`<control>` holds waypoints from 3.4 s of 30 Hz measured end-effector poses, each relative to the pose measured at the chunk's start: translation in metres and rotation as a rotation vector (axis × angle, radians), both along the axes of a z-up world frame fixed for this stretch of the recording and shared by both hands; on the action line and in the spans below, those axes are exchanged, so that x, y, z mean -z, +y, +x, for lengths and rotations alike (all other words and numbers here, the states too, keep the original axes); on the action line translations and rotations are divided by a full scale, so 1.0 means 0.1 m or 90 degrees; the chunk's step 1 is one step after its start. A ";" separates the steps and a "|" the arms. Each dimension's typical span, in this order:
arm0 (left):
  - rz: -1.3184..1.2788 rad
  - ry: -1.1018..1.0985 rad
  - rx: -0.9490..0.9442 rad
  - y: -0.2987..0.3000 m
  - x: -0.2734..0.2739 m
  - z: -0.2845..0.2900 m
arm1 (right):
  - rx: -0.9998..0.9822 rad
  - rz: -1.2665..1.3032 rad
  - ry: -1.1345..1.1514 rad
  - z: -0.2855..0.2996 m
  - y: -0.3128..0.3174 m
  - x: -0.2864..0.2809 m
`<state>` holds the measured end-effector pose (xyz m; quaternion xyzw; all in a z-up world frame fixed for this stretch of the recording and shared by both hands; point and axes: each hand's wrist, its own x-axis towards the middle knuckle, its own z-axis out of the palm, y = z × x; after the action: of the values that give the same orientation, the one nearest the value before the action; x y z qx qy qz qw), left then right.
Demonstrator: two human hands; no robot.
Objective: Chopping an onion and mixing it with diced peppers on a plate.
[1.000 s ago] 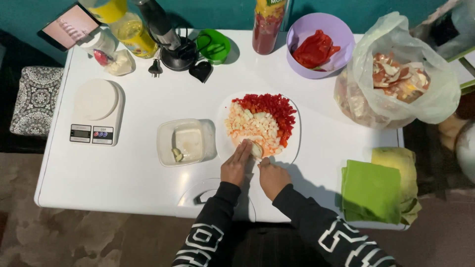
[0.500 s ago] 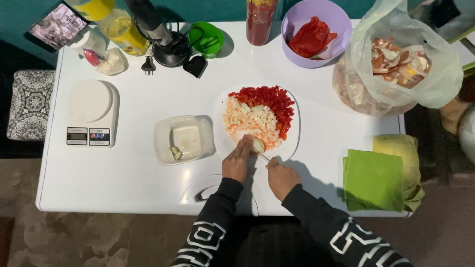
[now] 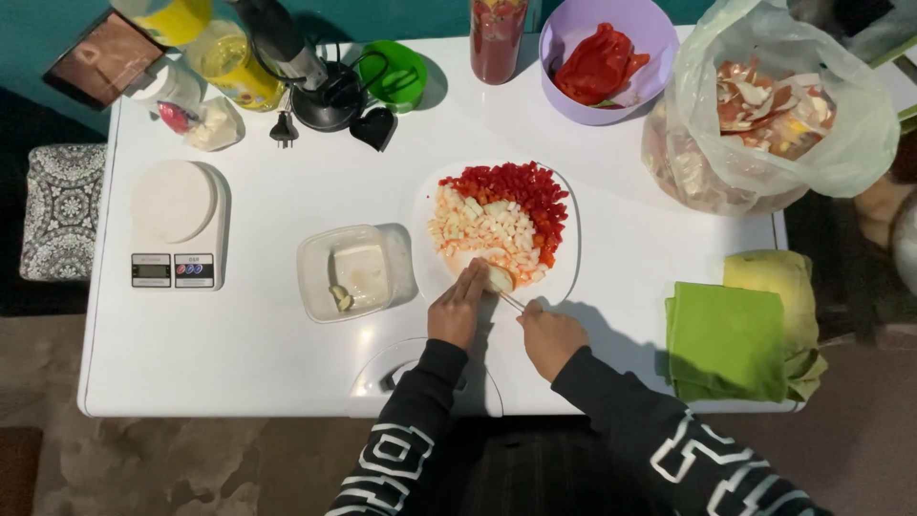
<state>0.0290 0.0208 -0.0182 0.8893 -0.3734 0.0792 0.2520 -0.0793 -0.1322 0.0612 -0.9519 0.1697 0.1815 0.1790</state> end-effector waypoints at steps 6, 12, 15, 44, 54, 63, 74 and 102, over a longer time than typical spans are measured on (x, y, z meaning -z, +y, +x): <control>0.029 -0.023 -0.006 0.02 0.02 0.03 | 0.012 0.035 0.043 -0.06 -0.23 -0.11; 0.062 0.006 0.025 0.04 -0.04 0.13 | -0.032 -0.004 -0.058 -0.32 -0.40 -0.09; 0.090 0.115 0.053 0.01 -0.51 0.22 | -0.004 -0.004 -0.047 -0.48 -0.44 -0.38; 0.087 0.265 0.293 -0.11 -0.44 0.61 | 0.143 0.158 -0.026 -0.39 0.25 -0.27; 0.074 0.258 0.132 0.03 -0.50 0.44 | 0.137 0.126 -0.012 -0.09 0.36 -0.54; 0.092 0.139 -0.004 0.02 -0.23 0.19 | 0.094 0.109 -0.108 0.02 0.46 -0.08; 0.110 0.051 -0.072 -0.10 -0.15 0.07 | 0.108 0.139 -0.185 -0.07 0.19 -0.06; -0.004 0.154 -0.121 -0.13 -0.23 0.04 | -0.009 0.046 -0.196 -0.11 0.25 0.07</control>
<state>0.0326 0.0083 0.0047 0.9228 -0.2542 -0.0039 0.2896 -0.0901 -0.1076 0.0539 -0.9626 0.1271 0.0410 0.2357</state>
